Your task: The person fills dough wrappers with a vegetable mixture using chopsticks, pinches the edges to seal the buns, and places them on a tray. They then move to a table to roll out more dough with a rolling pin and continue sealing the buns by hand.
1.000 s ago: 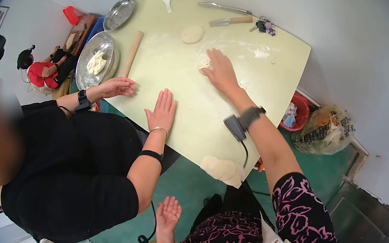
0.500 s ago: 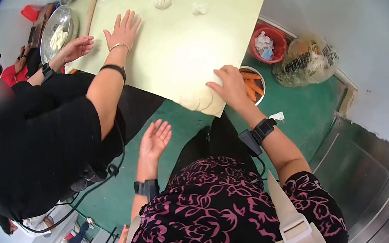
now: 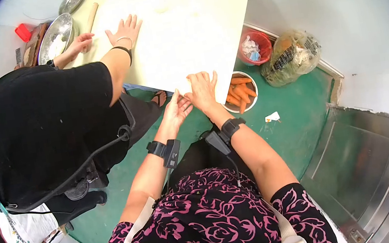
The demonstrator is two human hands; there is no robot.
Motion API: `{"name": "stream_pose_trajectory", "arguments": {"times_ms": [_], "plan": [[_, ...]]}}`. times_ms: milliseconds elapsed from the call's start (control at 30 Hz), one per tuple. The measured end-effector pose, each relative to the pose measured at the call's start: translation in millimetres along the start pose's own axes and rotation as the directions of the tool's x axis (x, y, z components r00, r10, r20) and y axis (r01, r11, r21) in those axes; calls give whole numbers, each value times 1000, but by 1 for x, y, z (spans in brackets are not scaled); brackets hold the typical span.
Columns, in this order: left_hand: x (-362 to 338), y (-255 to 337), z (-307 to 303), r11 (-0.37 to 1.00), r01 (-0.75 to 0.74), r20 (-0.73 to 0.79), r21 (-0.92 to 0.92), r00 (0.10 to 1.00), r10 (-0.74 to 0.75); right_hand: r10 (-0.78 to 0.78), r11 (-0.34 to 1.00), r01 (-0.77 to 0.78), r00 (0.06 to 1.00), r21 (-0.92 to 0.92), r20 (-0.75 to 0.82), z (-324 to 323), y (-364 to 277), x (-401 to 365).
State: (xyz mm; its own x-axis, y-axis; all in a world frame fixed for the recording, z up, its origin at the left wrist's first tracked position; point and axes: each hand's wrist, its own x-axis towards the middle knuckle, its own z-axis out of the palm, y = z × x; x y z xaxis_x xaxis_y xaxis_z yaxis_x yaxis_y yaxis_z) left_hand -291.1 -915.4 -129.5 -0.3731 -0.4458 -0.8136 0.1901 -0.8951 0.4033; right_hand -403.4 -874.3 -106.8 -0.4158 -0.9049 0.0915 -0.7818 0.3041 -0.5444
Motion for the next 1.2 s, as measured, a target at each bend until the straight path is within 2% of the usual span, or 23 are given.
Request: {"name": "stream_pose_trajectory", "arguments": {"times_ms": [33,133,233,267,333,367,433,533,567,600,633,700,733,767,800,867,900,933,1000,1033,1133,1167,1200], "plan": [[1,0,0,1000,6,-24,3,1000,-6,-22,1000,22,999,21,-35,1,1,2],[6,-3,-7,999,-11,-14,45,1000,12,92,995,-89,994,39,-58,9,5,5],[11,-5,-10,993,-31,-50,118,998,37,166,982,-165,986,-93,3,4,-5,2],[12,-6,-11,988,-29,-78,150,996,41,63,995,-70,993,-64,-102,8,-4,0],[15,-9,-15,986,-74,-60,150,995,84,-130,992,122,940,-44,-314,13,-3,-2],[17,-10,-17,984,-96,-49,149,993,105,-173,984,175,957,-12,-232,15,-1,-7],[14,-12,-22,993,-102,69,60,993,98,-260,962,264,963,67,-66,8,-8,-18],[22,-15,-34,998,-34,227,-53,973,46,-457,880,465,884,97,-100,16,-9,-28],[28,-16,-37,994,1,291,-112,956,32,-466,879,468,884,90,-47,19,-11,-32],[38,-19,-44,985,38,353,-170,935,24,-387,910,392,920,132,-62,19,-18,-36],[43,-22,-51,972,20,427,-234,900,85,-306,932,315,949,177,-75,15,-31,-42],[39,-23,-63,980,-72,489,-184,858,155,-124,952,150,986,266,-114,11,-45,-49],[25,-21,-63,980,-116,518,-163,835,185,42,872,12,994,490,-99,12,-45,-55],[10,-18,-62,984,-84,621,-155,766,164,199,722,-114,979,682,-47,12,-43,-59],[-7,-15,-59,982,-33,689,-185,708,154,338,514,-211,941,831,30,10,-43,-63],[-45,-13,-55,974,85,809,-212,575,126,423,187,-262,891,947,163,-15,-41,-82],[-59,-13,-51,990,67,835,-126,546,69,414,122,-332,874,935,256,-30,-36,-93],[-67,-16,-46,998,68,814,-5,580,-35,398,58,-395,851,917,342,-48,-33,-106],[-77,-27,-27,964,88,734,250,632,-248,489,117,-411,816,904,308,-73,-24,-133],[-90,-39,-12,929,20,740,369,598,-307,523,99,-398,801,912,292,-88,-21,-149],[-120,-84,20,897,73,647,437,667,-370,670,133,-336,724,933,165,-117,-1,-202],[-130,-99,29,882,50,646,469,662,-381,723,152,-318,681,936,114,-126,5,-224],[-141,-112,36,863,45,657,503,629,-416,770,99,-299,627,949,117,-132,5,-247]]}}
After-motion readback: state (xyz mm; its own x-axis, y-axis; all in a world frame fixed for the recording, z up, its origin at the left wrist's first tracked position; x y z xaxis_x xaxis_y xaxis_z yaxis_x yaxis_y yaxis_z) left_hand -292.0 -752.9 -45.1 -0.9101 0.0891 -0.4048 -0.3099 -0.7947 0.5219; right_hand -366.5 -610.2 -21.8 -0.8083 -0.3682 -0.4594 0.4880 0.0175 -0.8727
